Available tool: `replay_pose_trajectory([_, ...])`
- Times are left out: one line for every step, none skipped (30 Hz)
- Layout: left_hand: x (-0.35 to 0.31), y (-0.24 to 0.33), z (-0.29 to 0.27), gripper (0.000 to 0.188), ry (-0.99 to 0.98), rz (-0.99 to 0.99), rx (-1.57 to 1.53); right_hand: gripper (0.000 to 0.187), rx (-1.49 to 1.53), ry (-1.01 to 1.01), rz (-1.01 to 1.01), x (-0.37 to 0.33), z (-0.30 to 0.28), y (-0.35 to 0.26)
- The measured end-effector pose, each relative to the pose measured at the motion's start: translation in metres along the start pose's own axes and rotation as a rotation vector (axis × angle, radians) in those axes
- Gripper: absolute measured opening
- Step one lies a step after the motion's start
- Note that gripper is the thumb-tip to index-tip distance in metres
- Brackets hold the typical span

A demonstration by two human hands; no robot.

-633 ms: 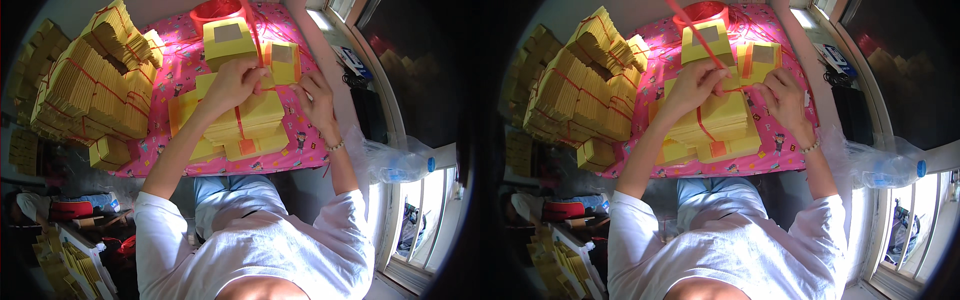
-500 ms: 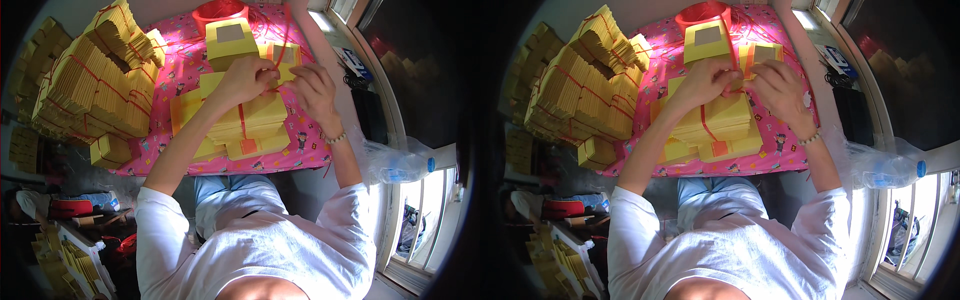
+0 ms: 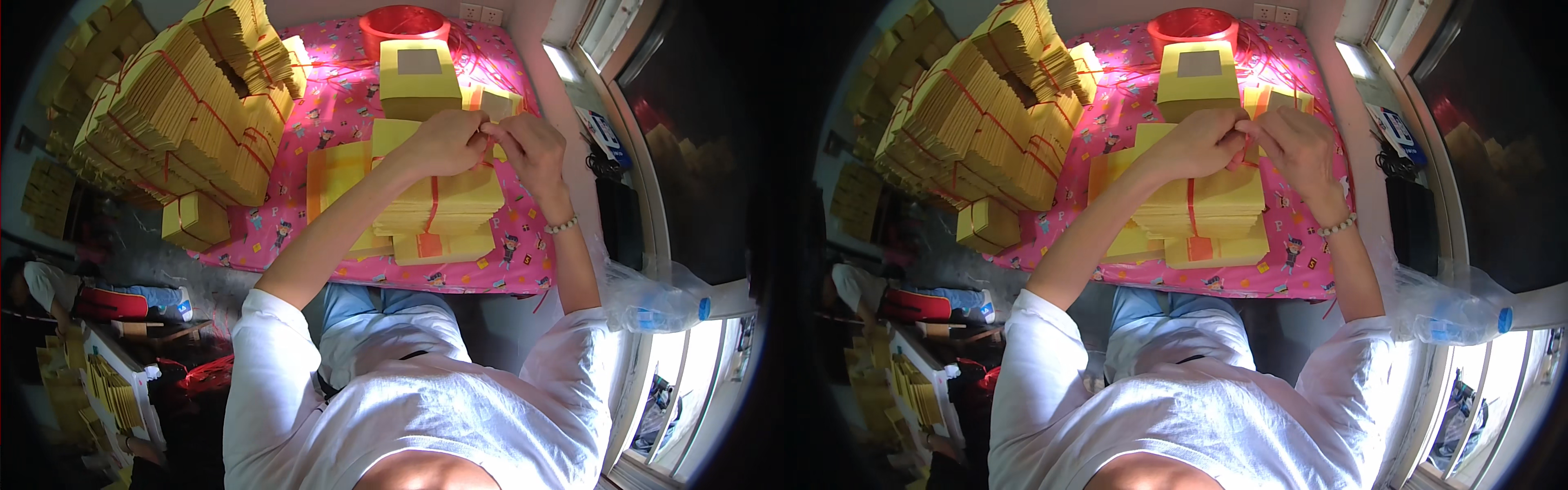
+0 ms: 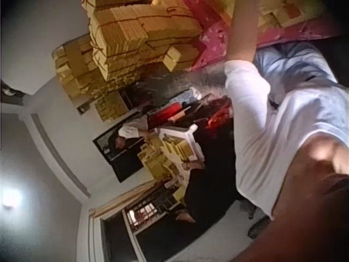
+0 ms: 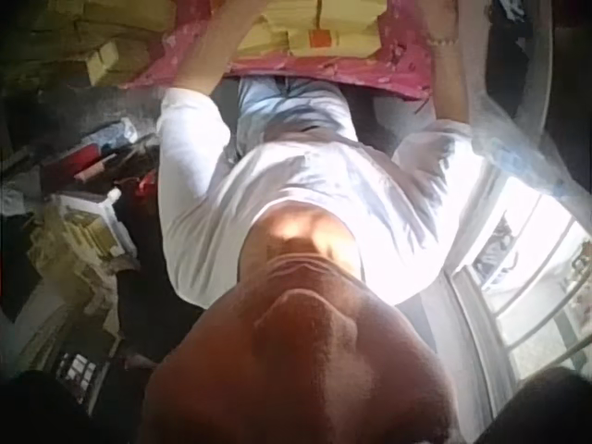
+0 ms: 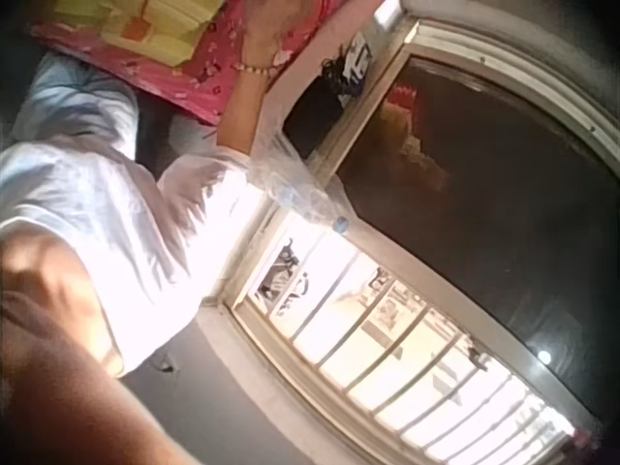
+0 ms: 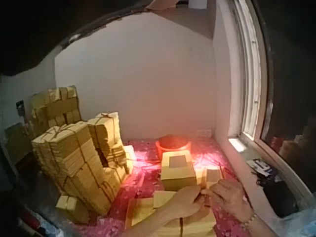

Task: The person stacks yellow paper sheets on a table, aligns them, and ties them into bundles using red string. The person then places the finished bundles into a cardboard box.

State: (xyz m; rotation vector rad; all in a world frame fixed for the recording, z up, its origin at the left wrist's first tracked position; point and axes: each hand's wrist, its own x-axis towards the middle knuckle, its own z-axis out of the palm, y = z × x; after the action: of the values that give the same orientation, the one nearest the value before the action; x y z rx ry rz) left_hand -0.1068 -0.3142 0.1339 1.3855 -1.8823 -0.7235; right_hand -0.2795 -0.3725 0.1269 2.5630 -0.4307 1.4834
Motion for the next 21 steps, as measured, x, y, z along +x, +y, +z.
replay_pose_trajectory([-0.002, -0.002, -0.001, 0.019, -0.005, 0.005, -0.063, 0.021, 0.009, 0.003, 0.024, 0.002, 0.000, -0.001])
replay_pose_trajectory([-0.004, 0.001, -0.002, 0.020, -0.031, 0.032, -0.008, 0.020, 0.049, -0.002, 0.067, 0.001, 0.000, -0.002])
replay_pose_trajectory([-0.006, 0.005, -0.005, 0.021, -0.057, 0.060, 0.047, 0.019, 0.088, -0.006, 0.111, -0.001, 0.000, -0.003])
replay_pose_trajectory([-0.007, 0.007, -0.006, 0.022, -0.084, 0.090, 0.101, 0.018, 0.125, -0.011, 0.156, -0.002, 0.000, -0.003])
replay_pose_trajectory([-0.007, 0.003, -0.004, 0.024, -0.053, 0.078, 0.007, 0.017, 0.153, -0.020, 0.189, 0.000, 0.000, -0.005])
replay_pose_trajectory([-0.006, -0.003, -0.001, 0.027, -0.022, 0.067, -0.086, 0.017, 0.179, -0.029, 0.224, 0.001, 0.000, -0.007])
replay_pose_trajectory([-0.004, -0.008, 0.001, 0.029, 0.007, 0.057, -0.181, 0.017, 0.205, -0.038, 0.259, 0.002, 0.000, -0.008])
replay_pose_trajectory([-0.003, -0.006, 0.001, 0.028, -0.013, 0.035, -0.242, 0.017, 0.266, -0.086, 0.334, 0.001, -0.003, -0.007])
replay_pose_trajectory([-0.003, -0.005, -0.001, 0.026, -0.034, 0.013, -0.303, 0.017, 0.327, -0.134, 0.409, -0.001, -0.006, -0.005])
replay_pose_trajectory([-0.003, -0.005, -0.003, 0.025, -0.056, -0.009, -0.364, 0.017, 0.388, -0.180, 0.486, -0.003, -0.010, -0.004])
replay_pose_trajectory([-0.003, -0.006, -0.008, 0.024, -0.082, -0.069, -0.407, 0.017, 0.395, -0.225, 0.514, -0.004, -0.014, -0.006])
replay_pose_trajectory([-0.003, -0.008, -0.013, 0.022, -0.109, -0.129, -0.448, 0.018, 0.401, -0.271, 0.542, -0.005, -0.019, -0.011])
replay_pose_trajectory([-0.003, -0.009, -0.016, 0.021, -0.136, -0.190, -0.488, 0.018, 0.409, -0.316, 0.570, -0.007, -0.024, -0.016])
replay_pose_trajectory([-0.003, -0.007, -0.019, 0.019, -0.145, -0.209, -0.520, 0.016, 0.404, -0.322, 0.564, -0.011, -0.028, -0.021])
replay_pose_trajectory([-0.002, -0.009, -0.019, 0.019, -0.176, -0.173, -0.527, 0.015, 0.400, -0.328, 0.558, -0.014, -0.032, -0.027])
replay_pose_trajectory([-0.001, -0.011, -0.019, 0.020, -0.206, -0.137, -0.533, 0.014, 0.397, -0.334, 0.551, -0.017, -0.036, -0.033])
replay_pose_trajectory([0.000, -0.012, -0.020, 0.021, -0.237, -0.104, -0.535, 0.013, 0.386, -0.333, 0.523, -0.020, -0.037, -0.038])
replay_pose_trajectory([-0.001, -0.011, -0.019, 0.020, -0.228, -0.070, -0.483, 0.012, 0.376, -0.333, 0.494, -0.022, -0.039, -0.043])
replay_pose_trajectory([-0.002, -0.011, -0.018, 0.019, -0.218, -0.037, -0.431, 0.011, 0.368, -0.333, 0.465, -0.023, -0.039, -0.046])
replay_pose_trajectory([-0.003, -0.010, -0.016, 0.018, -0.211, 0.000, -0.381, 0.011, 0.391, -0.331, 0.473, -0.024, -0.040, -0.042])
replay_pose_trajectory([-0.005, -0.009, -0.015, 0.015, -0.183, 0.019, -0.380, 0.011, 0.416, -0.330, 0.480, -0.026, -0.042, -0.036])
